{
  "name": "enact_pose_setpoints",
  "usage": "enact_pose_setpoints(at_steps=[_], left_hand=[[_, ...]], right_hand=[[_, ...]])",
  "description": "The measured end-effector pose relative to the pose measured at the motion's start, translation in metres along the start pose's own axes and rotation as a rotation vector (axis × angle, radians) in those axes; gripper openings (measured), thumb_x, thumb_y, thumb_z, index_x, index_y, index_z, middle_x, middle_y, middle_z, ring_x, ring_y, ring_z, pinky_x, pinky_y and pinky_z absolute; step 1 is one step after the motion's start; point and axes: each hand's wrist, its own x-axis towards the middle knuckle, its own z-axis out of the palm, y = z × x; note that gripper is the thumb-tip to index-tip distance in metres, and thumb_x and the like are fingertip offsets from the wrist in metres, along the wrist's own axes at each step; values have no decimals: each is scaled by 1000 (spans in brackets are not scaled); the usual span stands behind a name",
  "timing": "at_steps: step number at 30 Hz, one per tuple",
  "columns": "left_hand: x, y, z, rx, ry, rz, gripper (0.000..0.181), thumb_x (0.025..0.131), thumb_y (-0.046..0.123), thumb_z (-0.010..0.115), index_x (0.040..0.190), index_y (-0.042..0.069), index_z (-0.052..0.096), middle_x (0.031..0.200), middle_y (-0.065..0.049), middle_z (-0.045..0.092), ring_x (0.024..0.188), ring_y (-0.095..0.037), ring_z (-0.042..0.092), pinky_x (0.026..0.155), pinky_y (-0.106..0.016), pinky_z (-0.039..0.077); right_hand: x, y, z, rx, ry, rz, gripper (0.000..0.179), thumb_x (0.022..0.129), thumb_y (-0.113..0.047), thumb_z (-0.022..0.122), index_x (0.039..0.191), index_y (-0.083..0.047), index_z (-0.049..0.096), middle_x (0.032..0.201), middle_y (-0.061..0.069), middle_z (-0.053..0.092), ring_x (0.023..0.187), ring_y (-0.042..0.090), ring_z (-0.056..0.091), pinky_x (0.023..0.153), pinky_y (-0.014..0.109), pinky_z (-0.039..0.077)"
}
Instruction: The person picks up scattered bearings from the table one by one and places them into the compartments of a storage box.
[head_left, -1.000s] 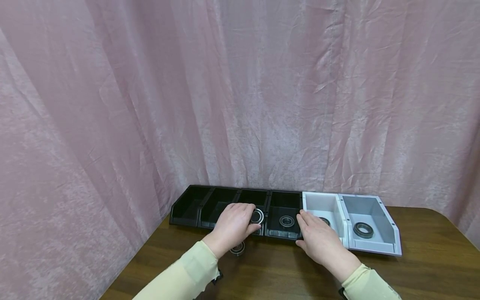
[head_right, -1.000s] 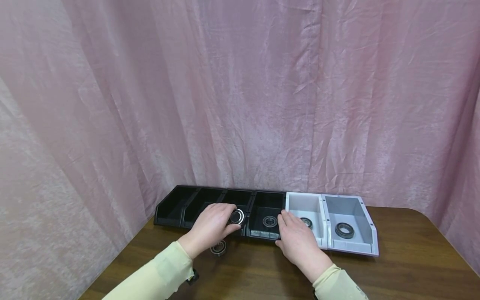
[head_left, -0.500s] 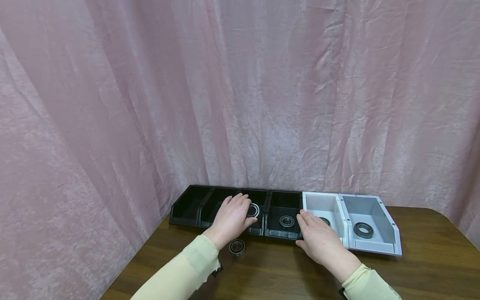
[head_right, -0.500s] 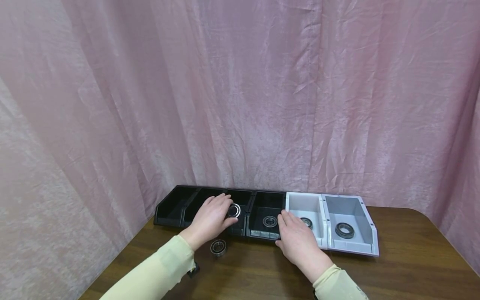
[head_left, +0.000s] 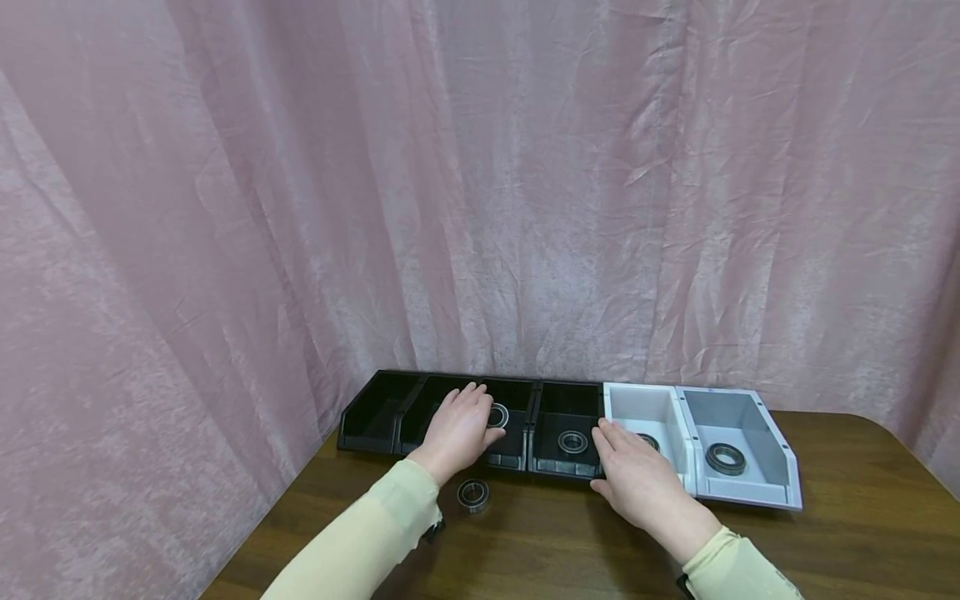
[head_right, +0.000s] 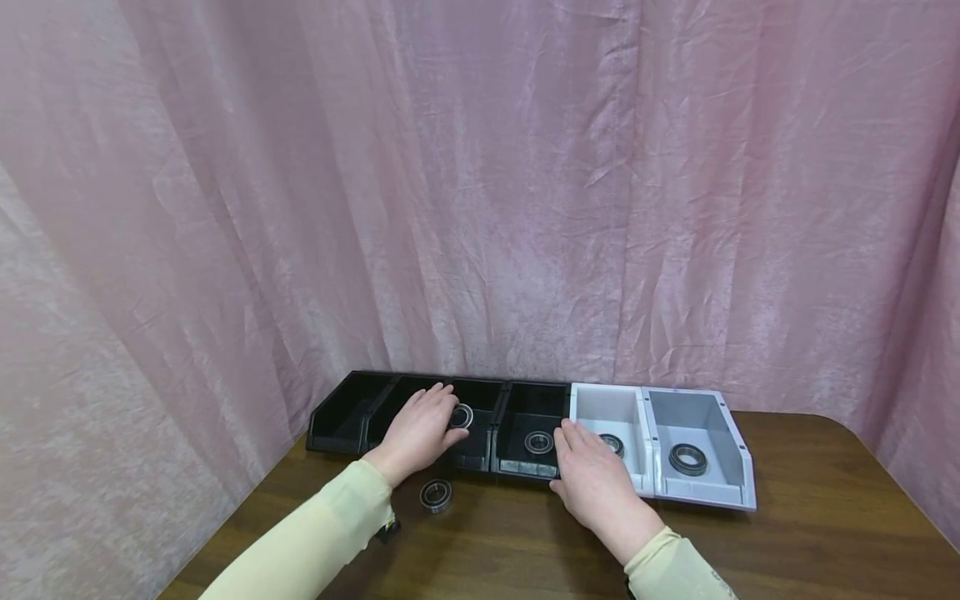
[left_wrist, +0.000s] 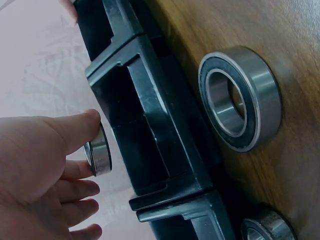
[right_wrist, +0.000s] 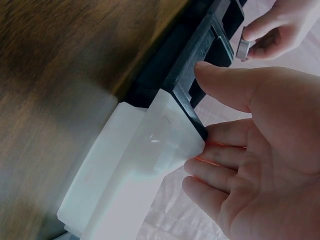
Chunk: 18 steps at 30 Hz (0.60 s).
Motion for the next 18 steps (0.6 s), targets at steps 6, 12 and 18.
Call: enact_pose_setpoints(at_steps=[6,12,18], left_hand=[[3,-2,8,-17,-14,-6,55,104,40,79,139,0,69,158,-21,59,154,-39,49,128,-57,36],[6,-4,18,-4,-51,-23,56,104,42,78,140,0,69,161,-21,57,155,-38,47,128,-57,36],[8,-6,22,3,-74,-35,56,103,41,79,140,0,69,159,-21,58,154,-38,48,127,-56,37]], right_hand=[[0,0,0,-1,-1,0,72,91,-23,91,145,15,61,153,33,58,143,49,57,119,58,47],[-1,1,1,-5,10,-6,72,91,-23,92,144,15,61,153,33,58,143,49,57,119,57,47],[0,0,0,3,0,-3,72,92,-22,91,145,15,60,153,34,57,143,49,56,119,58,46]])
